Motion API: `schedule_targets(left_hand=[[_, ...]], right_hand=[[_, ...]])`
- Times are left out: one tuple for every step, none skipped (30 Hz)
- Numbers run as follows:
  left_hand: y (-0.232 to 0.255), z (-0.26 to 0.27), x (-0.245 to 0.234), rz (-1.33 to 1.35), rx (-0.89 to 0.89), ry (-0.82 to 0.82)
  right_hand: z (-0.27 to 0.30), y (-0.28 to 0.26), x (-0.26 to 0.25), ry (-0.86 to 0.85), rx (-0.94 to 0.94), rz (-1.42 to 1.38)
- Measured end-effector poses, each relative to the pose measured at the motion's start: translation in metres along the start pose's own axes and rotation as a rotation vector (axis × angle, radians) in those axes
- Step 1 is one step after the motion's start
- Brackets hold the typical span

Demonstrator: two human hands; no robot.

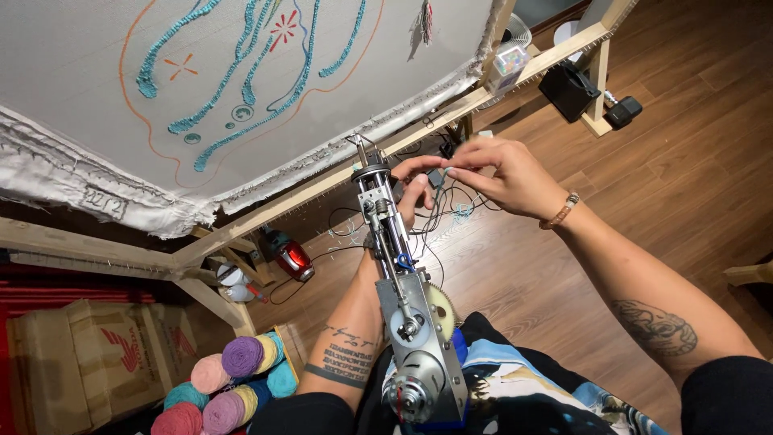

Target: Threading a tufting gun and applying yarn to a rug backing on a vertical frame.

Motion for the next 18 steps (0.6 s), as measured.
schedule_targets(left_hand=[[-0.003, 0.0, -0.001, -0.007, 0.029, 0.035], [0.005, 0.002, 0.003, -0.008, 0.029, 0.037], [0.015, 0.003, 0.008, -0.073, 0.049, 0.062], [0.024, 0.003, 0.012, -0.137, 0.07, 0.085], [0.026, 0.002, 0.011, -0.139, 0.07, 0.087], [0.028, 0.002, 0.012, -0.195, 0.122, 0.072], [0.03, 0.002, 0.012, -0.252, 0.175, 0.058], [0.03, 0.001, 0.013, -0.252, 0.176, 0.056], [0.029, 0.001, 0.013, -0.244, 0.153, 0.063], [0.028, 0.001, 0.014, -0.236, 0.129, 0.071], [0.023, 0.002, 0.011, -0.236, 0.128, 0.07], [0.017, 0.002, 0.008, -0.245, 0.054, 0.078], [0.011, 0.003, 0.005, -0.254, -0.019, 0.085], [0.016, 0.001, 0.009, -0.253, -0.019, 0.081], [0.02, -0.001, 0.011, -0.187, -0.072, 0.102], [0.024, -0.002, 0.014, -0.121, -0.125, 0.124], [0.018, -0.003, 0.013, -0.121, -0.126, 0.122], [0.013, -0.003, 0.011, -0.151, -0.11, 0.126]], right_hand=[[0.0, 0.008, 0.003, -0.067, 0.12, -0.027], [0.0, 0.007, 0.003, -0.068, 0.119, -0.029], [0.001, 0.008, 0.004, -0.103, 0.184, -0.064], [0.001, 0.009, 0.004, -0.137, 0.248, -0.098], [-0.001, 0.01, 0.004, -0.138, 0.247, -0.099], [-0.002, 0.011, 0.004, -0.163, 0.267, -0.101], [-0.002, 0.012, 0.004, -0.188, 0.287, -0.103], [-0.002, 0.014, 0.004, -0.187, 0.286, -0.103], [-0.003, 0.016, 0.004, -0.212, 0.267, -0.172], [-0.003, 0.017, 0.004, -0.237, 0.249, -0.242], [-0.004, 0.016, 0.002, -0.236, 0.25, -0.243], [-0.007, 0.014, 0.0, -0.214, 0.178, -0.148], [-0.009, 0.012, -0.003, -0.191, 0.105, -0.054], [-0.011, 0.01, -0.002, -0.188, 0.108, -0.052], [-0.013, 0.006, -0.002, -0.159, 0.059, 0.009], [-0.015, 0.002, -0.002, -0.131, 0.01, 0.07], [-0.015, 0.003, -0.001, -0.13, 0.011, 0.071], [-0.015, 0.004, -0.001, -0.127, -0.005, 0.054]])
Point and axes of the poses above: each hand's wrist, its own z-axis away from the middle knuckle, its own x-axis out of the palm, y = z × x, the point moved 2 cm from there along -z, towards the middle knuckle
